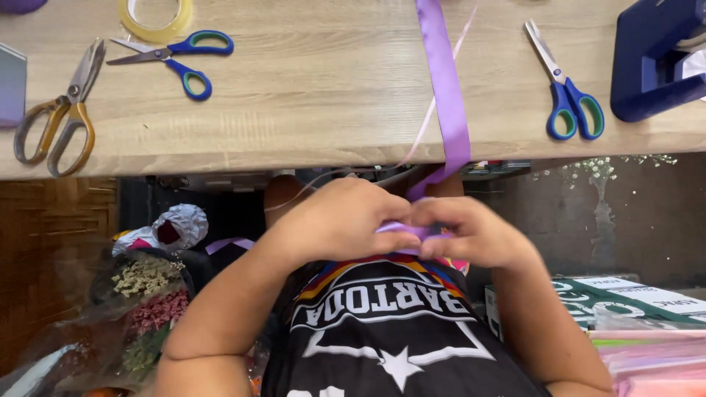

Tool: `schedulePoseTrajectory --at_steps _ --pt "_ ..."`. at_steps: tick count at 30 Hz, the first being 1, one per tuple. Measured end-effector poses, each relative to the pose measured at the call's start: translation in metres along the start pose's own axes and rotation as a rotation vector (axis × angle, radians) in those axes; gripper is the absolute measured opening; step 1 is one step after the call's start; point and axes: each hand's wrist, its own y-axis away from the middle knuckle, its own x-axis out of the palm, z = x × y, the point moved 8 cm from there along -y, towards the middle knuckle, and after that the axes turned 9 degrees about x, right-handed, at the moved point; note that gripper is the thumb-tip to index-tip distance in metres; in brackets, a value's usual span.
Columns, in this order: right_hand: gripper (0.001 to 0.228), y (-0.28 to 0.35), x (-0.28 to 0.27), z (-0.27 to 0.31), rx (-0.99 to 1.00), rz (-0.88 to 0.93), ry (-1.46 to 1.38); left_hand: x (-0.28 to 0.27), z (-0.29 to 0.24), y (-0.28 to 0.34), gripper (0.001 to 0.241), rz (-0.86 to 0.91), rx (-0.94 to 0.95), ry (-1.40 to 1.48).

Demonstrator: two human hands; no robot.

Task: The person retrieves a spool of purple ribbon from a shelf and places it on a table. They unroll the ribbon, cut a length with scissors, and then fold and tie the ribbon into a bow by hand.

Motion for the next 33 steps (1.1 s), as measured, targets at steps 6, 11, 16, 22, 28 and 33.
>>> schedulePoseTrajectory --at_steps 6,11,16,22,28,33 --pt "0.018 0.105 -0.112 -0.070 0.727 -0.100 0.227 -0.038 0.063 0.086 0.021 0.030 -0.387 0.003" --pt "0.057 0.175 -0.173 -0.104 1.137 -0.317 0.804 -0.049 0.070 0.107 0.026 -0.055 -0.445 -0.040" --pt "0.060 0.020 -0.037 0.021 0.269 -0.159 0.298 -0.005 0.006 0.000 0.028 0.017 -0.049 -0.056" --pt "0.011 0.050 -0.060 0.001 0.076 0.006 0.059 -0.022 0.011 0.022 0.024 0.070 -0.084 -0.102" --pt "0.022 0.145 -0.155 -0.072 0.856 -0.357 0.506 -0.059 0.056 0.103 0.023 -0.115 -0.323 -0.028" --pt "0.065 0.028 -0.042 0.031 0.270 -0.103 0.374 -0.016 0.002 0.019 0.034 -0.043 0.015 -0.026"
